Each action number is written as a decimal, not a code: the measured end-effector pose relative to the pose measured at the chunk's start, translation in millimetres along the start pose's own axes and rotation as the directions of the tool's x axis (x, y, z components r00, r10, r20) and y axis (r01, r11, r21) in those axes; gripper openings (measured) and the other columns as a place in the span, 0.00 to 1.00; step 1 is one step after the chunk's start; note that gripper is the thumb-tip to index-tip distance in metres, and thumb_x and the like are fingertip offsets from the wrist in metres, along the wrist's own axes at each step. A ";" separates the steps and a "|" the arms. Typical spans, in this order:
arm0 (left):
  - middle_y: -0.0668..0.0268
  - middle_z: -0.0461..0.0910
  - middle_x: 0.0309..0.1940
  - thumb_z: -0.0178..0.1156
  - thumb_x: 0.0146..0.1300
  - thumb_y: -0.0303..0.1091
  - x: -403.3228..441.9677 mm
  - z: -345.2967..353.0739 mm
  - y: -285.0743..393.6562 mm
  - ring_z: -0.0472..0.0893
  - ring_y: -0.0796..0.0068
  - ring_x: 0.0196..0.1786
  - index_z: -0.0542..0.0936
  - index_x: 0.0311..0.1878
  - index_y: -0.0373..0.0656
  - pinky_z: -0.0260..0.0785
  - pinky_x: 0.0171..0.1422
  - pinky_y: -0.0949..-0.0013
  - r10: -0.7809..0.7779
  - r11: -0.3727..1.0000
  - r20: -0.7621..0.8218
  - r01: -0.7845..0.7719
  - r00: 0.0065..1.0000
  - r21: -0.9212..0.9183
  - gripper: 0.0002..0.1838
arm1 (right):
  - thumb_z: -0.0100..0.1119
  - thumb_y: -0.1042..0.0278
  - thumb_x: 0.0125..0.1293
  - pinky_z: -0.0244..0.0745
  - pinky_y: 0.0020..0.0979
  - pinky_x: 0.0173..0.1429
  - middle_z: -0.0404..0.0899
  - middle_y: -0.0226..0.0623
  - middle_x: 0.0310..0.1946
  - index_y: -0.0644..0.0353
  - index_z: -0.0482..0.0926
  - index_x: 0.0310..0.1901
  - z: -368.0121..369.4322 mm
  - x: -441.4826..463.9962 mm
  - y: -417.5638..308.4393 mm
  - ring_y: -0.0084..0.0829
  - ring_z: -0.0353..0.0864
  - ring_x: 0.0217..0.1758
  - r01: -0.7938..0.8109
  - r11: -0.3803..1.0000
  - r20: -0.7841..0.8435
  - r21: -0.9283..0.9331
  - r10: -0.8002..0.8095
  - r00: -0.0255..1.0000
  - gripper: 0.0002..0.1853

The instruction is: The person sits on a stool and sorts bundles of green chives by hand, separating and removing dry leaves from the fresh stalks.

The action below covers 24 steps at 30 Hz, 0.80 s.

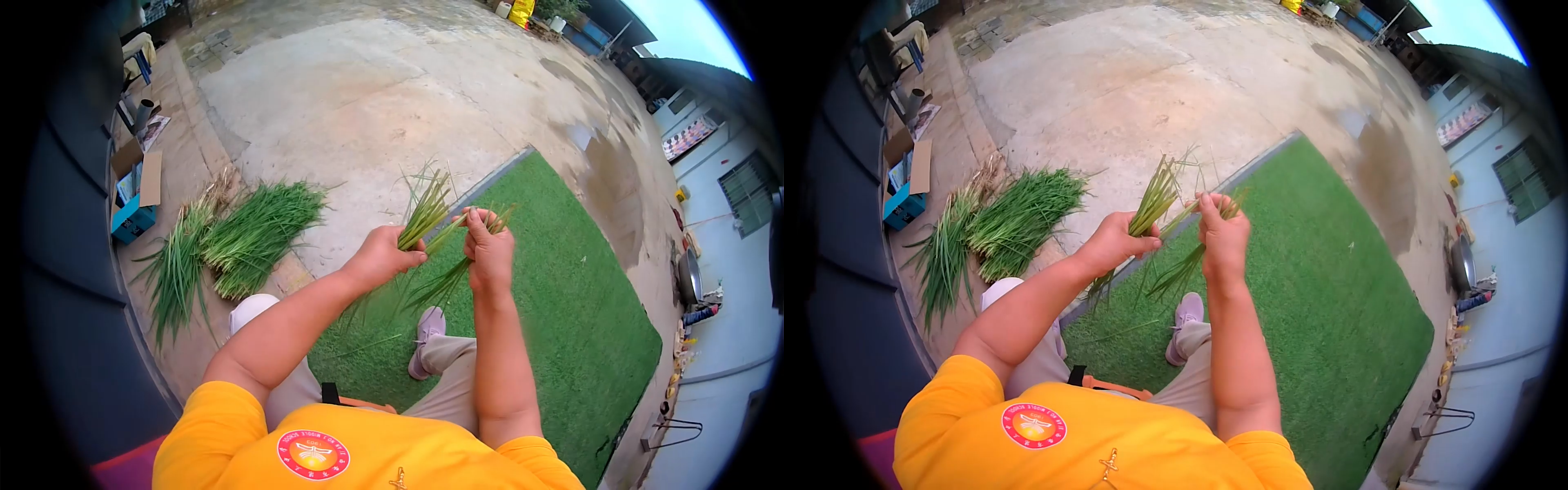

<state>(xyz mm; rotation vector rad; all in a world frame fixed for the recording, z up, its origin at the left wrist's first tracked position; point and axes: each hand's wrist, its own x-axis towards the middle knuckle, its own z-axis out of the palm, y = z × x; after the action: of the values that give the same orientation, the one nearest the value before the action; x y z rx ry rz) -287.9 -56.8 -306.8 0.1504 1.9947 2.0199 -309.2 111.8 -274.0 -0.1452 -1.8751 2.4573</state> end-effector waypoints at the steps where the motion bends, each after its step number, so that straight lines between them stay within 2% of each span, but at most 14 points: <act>1: 0.73 0.73 0.22 0.61 0.51 0.25 -0.9 -0.5 2.9 0.69 0.85 0.25 0.75 0.30 0.40 0.62 0.29 0.78 0.001 1.000 0.001 -0.001 1.000 0.009 0.05 | 0.54 0.69 0.62 0.44 0.15 0.16 0.77 0.32 0.27 0.63 0.75 0.35 0.1 -0.3 -1.0 0.10 0.53 0.13 0.003 1.000 -0.001 0.009 -0.003 1.000 0.06; 4: 0.73 0.72 0.22 0.62 0.50 0.26 -3.4 -3.5 7.1 0.69 0.86 0.26 0.75 0.30 0.40 0.63 0.31 0.78 -0.022 0.999 -0.044 0.024 0.999 0.046 0.05 | 0.56 0.68 0.61 0.44 0.15 0.15 0.75 0.28 0.23 0.62 0.76 0.35 2.6 -3.0 -3.9 0.10 0.53 0.13 -0.014 1.000 0.028 0.028 0.013 1.000 0.06; 6: 0.74 0.72 0.22 0.62 0.50 0.26 -2.7 -2.5 2.1 0.69 0.86 0.26 0.75 0.29 0.40 0.63 0.31 0.78 0.088 0.984 -0.083 -0.074 0.993 0.161 0.05 | 0.60 0.67 0.57 0.51 0.16 0.20 0.74 0.23 0.21 0.60 0.77 0.32 2.4 -4.9 -4.1 0.11 0.59 0.17 -0.075 0.994 0.095 -0.081 0.083 0.992 0.06; 7: 0.74 0.72 0.22 0.62 0.50 0.26 -3.9 -1.7 2.7 0.69 0.86 0.26 0.75 0.29 0.40 0.63 0.31 0.78 0.089 0.983 -0.083 -0.074 0.993 0.168 0.05 | 0.60 0.67 0.57 0.51 0.16 0.20 0.74 0.23 0.21 0.60 0.77 0.32 4.9 -6.5 -4.9 0.11 0.59 0.17 -0.073 0.995 0.096 -0.073 0.080 0.992 0.06; 9: 0.74 0.72 0.22 0.61 0.50 0.26 -5.6 1.0 3.2 0.68 0.86 0.26 0.75 0.28 0.39 0.63 0.31 0.78 0.103 0.972 -0.118 -0.075 0.988 0.223 0.05 | 0.62 0.67 0.55 0.56 0.17 0.24 0.75 0.25 0.23 0.61 0.77 0.31 9.7 -9.8 -6.5 0.12 0.64 0.21 -0.043 0.973 0.098 -0.226 0.067 0.993 0.07; 13: 0.73 0.73 0.22 0.62 0.49 0.26 -7.4 3.2 4.6 0.68 0.86 0.26 0.75 0.28 0.38 0.63 0.31 0.77 0.184 0.946 -0.155 -0.132 0.971 0.297 0.05 | 0.63 0.68 0.54 0.59 0.19 0.28 0.76 0.26 0.24 0.63 0.78 0.30 9.0 -8.1 -0.7 0.14 0.66 0.24 -0.020 0.968 0.096 -0.252 0.046 0.994 0.08; 15: 0.73 0.72 0.21 0.62 0.49 0.27 -7.6 4.7 6.7 0.67 0.86 0.26 0.75 0.28 0.38 0.63 0.31 0.77 0.306 0.900 -0.211 -0.210 0.928 0.381 0.06 | 0.64 0.70 0.53 0.60 0.19 0.28 0.76 0.27 0.24 0.64 0.77 0.29 8.2 -5.9 2.9 0.15 0.66 0.24 0.019 0.967 0.096 -0.255 0.005 0.995 0.07; 18: 0.73 0.72 0.20 0.62 0.49 0.27 -8.3 5.3 8.4 0.67 0.86 0.25 0.75 0.27 0.39 0.62 0.30 0.77 0.368 0.889 -0.227 -0.270 0.902 0.371 0.06 | 0.63 0.71 0.53 0.62 0.21 0.29 0.75 0.27 0.23 0.64 0.77 0.28 11.7 -7.3 -0.1 0.16 0.67 0.25 0.009 0.964 0.098 -0.265 0.018 0.995 0.07; 19: 0.73 0.72 0.20 0.62 0.49 0.27 -8.6 4.1 8.0 0.67 0.86 0.25 0.75 0.27 0.39 0.62 0.30 0.77 0.368 0.888 -0.226 -0.268 0.902 0.374 0.06 | 0.63 0.71 0.53 0.62 0.21 0.29 0.75 0.27 0.23 0.64 0.77 0.28 11.6 -6.6 0.1 0.16 0.67 0.25 0.008 0.965 0.098 -0.262 0.018 0.995 0.07; 21: 0.73 0.72 0.20 0.63 0.50 0.29 -8.2 -0.1 5.7 0.67 0.86 0.24 0.75 0.28 0.39 0.62 0.29 0.77 0.158 0.967 -0.168 -0.118 0.973 0.228 0.07 | 0.63 0.71 0.53 0.61 0.20 0.29 0.74 0.26 0.22 0.63 0.76 0.27 11.0 -3.9 1.8 0.16 0.67 0.25 -0.016 0.958 0.095 -0.287 0.045 0.994 0.06; 22: 0.73 0.72 0.20 0.63 0.50 0.29 -7.7 -1.3 4.5 0.67 0.86 0.24 0.75 0.28 0.39 0.62 0.29 0.77 0.159 0.966 -0.168 -0.118 0.973 0.232 0.07 | 0.63 0.71 0.53 0.61 0.20 0.29 0.74 0.26 0.22 0.63 0.76 0.27 11.5 -3.3 2.9 0.16 0.67 0.25 -0.016 0.959 0.095 -0.283 0.044 0.995 0.06; 24: 0.74 0.72 0.21 0.63 0.51 0.30 -6.8 -3.9 1.8 0.68 0.85 0.24 0.74 0.29 0.39 0.62 0.29 0.77 -0.001 1.000 -0.063 0.000 0.998 -0.019 0.08 | 0.63 0.71 0.53 0.60 0.19 0.28 0.73 0.25 0.21 0.62 0.77 0.27 13.3 -2.3 4.8 0.15 0.66 0.24 -0.036 0.972 0.096 -0.233 0.060 0.994 0.06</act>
<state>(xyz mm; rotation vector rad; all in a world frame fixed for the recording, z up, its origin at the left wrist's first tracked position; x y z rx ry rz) -282.8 -62.4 -304.3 0.0839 2.0118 2.0670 -308.2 97.6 -275.0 -0.0747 -2.2230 2.3088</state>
